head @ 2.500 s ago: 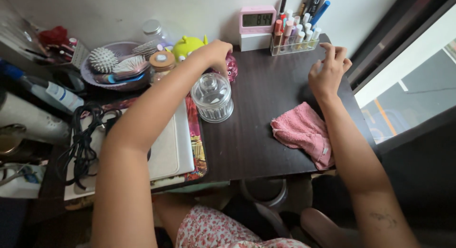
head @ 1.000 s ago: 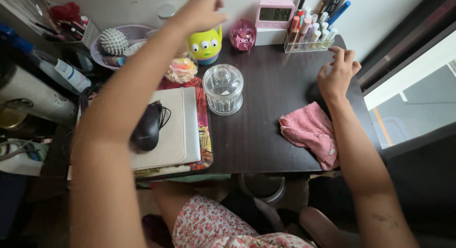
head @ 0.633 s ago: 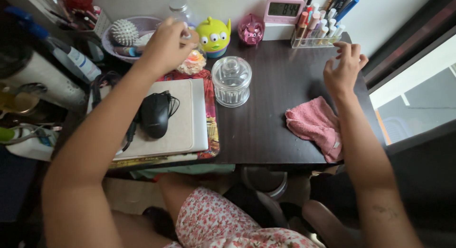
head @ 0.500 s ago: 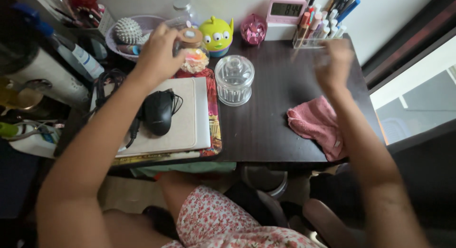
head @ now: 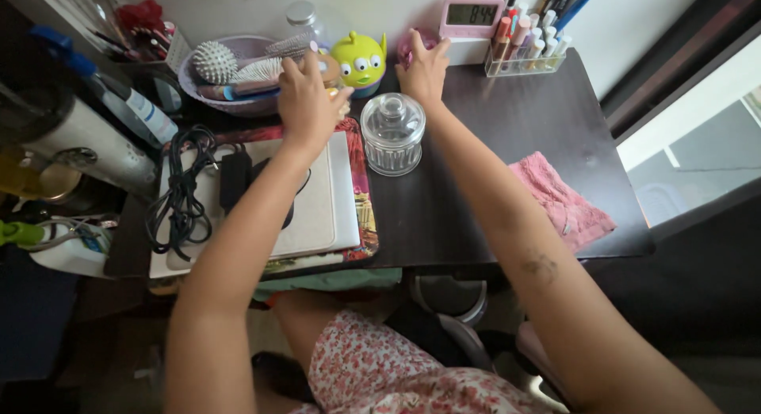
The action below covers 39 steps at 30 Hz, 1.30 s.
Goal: Cleaning and organizing various items on a desk using a cloth.
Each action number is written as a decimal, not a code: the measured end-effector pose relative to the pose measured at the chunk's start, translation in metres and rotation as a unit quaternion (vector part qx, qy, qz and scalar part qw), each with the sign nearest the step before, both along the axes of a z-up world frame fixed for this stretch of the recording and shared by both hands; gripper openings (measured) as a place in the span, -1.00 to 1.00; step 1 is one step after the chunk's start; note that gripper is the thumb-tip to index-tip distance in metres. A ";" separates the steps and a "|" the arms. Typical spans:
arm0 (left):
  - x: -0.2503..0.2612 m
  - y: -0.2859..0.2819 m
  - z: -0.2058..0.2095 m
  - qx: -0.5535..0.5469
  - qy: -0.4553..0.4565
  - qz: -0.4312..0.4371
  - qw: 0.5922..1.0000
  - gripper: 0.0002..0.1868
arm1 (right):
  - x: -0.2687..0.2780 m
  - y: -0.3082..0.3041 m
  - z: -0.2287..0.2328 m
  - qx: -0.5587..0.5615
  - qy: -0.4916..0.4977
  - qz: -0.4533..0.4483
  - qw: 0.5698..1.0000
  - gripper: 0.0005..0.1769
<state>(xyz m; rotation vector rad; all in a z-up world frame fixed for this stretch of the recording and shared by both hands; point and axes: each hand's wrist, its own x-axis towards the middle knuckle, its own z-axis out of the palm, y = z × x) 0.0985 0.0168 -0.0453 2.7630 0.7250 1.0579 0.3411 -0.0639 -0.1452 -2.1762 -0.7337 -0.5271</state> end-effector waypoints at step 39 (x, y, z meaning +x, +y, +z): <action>0.218 0.019 -0.021 -0.066 0.000 -0.221 0.973 -0.28 | -0.002 -0.172 0.024 0.040 0.034 0.138 0.989 0.06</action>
